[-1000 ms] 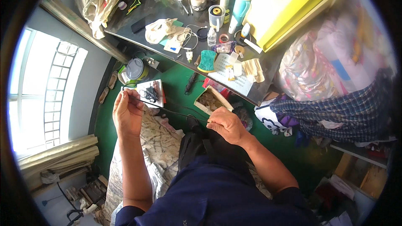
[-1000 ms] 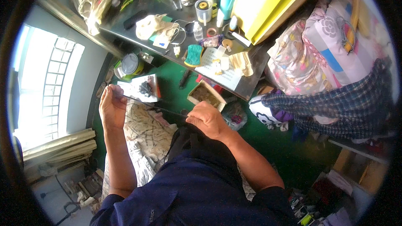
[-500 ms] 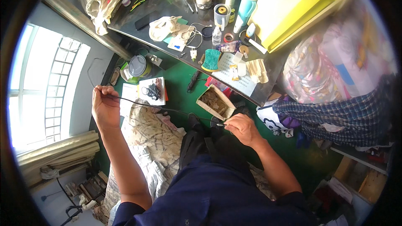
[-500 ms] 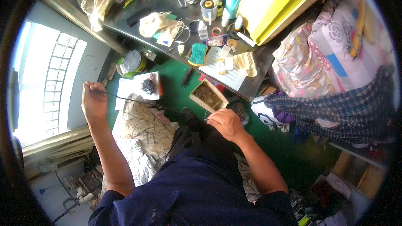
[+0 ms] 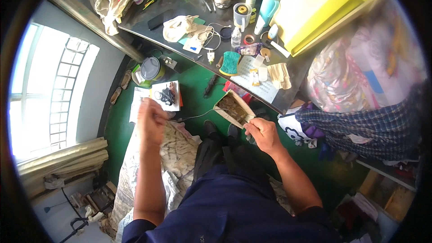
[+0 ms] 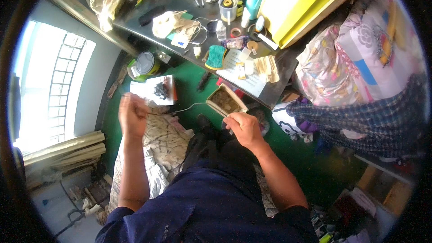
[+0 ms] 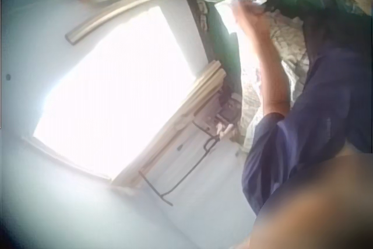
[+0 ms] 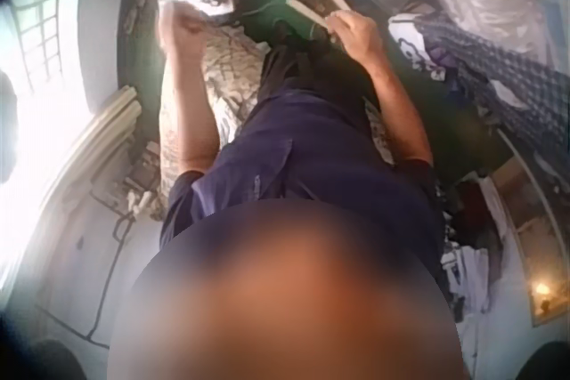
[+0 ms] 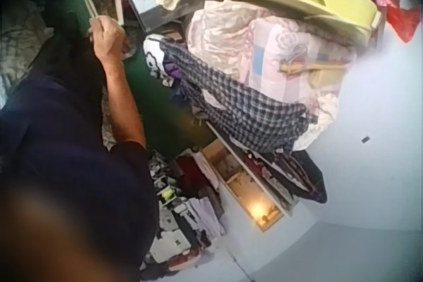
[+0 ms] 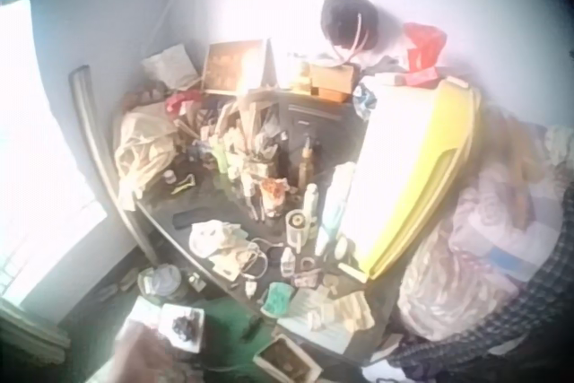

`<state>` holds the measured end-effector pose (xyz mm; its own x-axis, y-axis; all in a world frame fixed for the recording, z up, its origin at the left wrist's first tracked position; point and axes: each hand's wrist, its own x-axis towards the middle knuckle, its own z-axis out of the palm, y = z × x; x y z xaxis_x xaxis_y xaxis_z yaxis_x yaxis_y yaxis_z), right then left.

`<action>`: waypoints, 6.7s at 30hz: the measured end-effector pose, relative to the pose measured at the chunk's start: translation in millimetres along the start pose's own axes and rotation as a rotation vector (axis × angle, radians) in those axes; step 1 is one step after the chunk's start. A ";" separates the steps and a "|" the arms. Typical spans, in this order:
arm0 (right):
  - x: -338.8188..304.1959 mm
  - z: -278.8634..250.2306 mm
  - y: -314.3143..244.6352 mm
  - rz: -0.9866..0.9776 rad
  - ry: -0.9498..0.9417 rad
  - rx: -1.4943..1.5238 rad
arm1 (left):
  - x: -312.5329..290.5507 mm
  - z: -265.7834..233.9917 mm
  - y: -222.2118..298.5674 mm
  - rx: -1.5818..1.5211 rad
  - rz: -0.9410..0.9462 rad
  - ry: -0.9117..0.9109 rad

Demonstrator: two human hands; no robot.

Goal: The person is repairing a black electronic cable. They use a cloth to clean the connector, then wrap the connector with tape. Finally, they coil the cable and place it on a box.

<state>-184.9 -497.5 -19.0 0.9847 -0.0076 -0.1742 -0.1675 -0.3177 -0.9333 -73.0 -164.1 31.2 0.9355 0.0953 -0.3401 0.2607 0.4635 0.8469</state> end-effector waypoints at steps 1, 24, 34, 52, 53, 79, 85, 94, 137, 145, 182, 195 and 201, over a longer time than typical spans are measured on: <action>4.2 4.1 -10.8 0.028 -0.017 0.040 | -4.2 -6.1 -23.0 0.182 -0.029 -0.119; 0.9 33.2 -11.8 0.527 -0.301 1.069 | -39.7 61.7 -90.7 -0.080 -0.451 -0.181; 3.3 33.5 -11.5 0.636 -0.115 1.134 | -43.8 52.1 -94.5 -0.125 -0.528 -0.255; 1.5 33.5 -3.8 0.577 -0.068 1.168 | -42.6 31.2 -100.4 -0.174 -0.544 -0.184; 0.9 33.6 -3.8 0.578 -0.061 1.171 | -42.4 30.6 -99.9 -0.183 -0.542 -0.181; -11.9 60.1 21.6 0.128 -0.062 0.245 | -51.5 19.1 -106.0 0.080 -0.367 -0.053; -12.2 61.9 29.5 0.025 0.052 0.066 | -58.5 5.5 -113.6 0.154 -0.326 -0.068; -2.8 58.8 124.7 0.345 0.070 0.174 | -46.5 1.3 -101.0 0.125 -0.268 0.017; 50.0 84.9 -47.9 -0.395 -0.308 -0.180 | -25.0 -38.3 -67.0 -0.475 -0.489 0.017; 91.1 124.4 -81.4 -0.527 -0.203 -0.363 | 4.1 -61.3 -34.4 -0.439 -0.477 -0.058; 150.2 267.8 -144.6 -0.083 -0.328 -0.016 | 23.1 -138.9 53.7 0.266 -0.067 -0.291; 154.3 259.1 -147.0 -0.295 -0.340 -0.141 | 28.5 -144.1 42.2 0.302 -0.030 -0.221; 148.1 263.5 -156.1 -0.544 -0.384 -0.222 | 30.1 -141.6 36.8 0.032 -0.150 -0.180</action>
<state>-25.6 -199.2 18.1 0.8323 0.5301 0.1622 0.3981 -0.3680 -0.8403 -69.0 -19.4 -5.8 0.9124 -0.1327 -0.3872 0.4048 0.4320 0.8059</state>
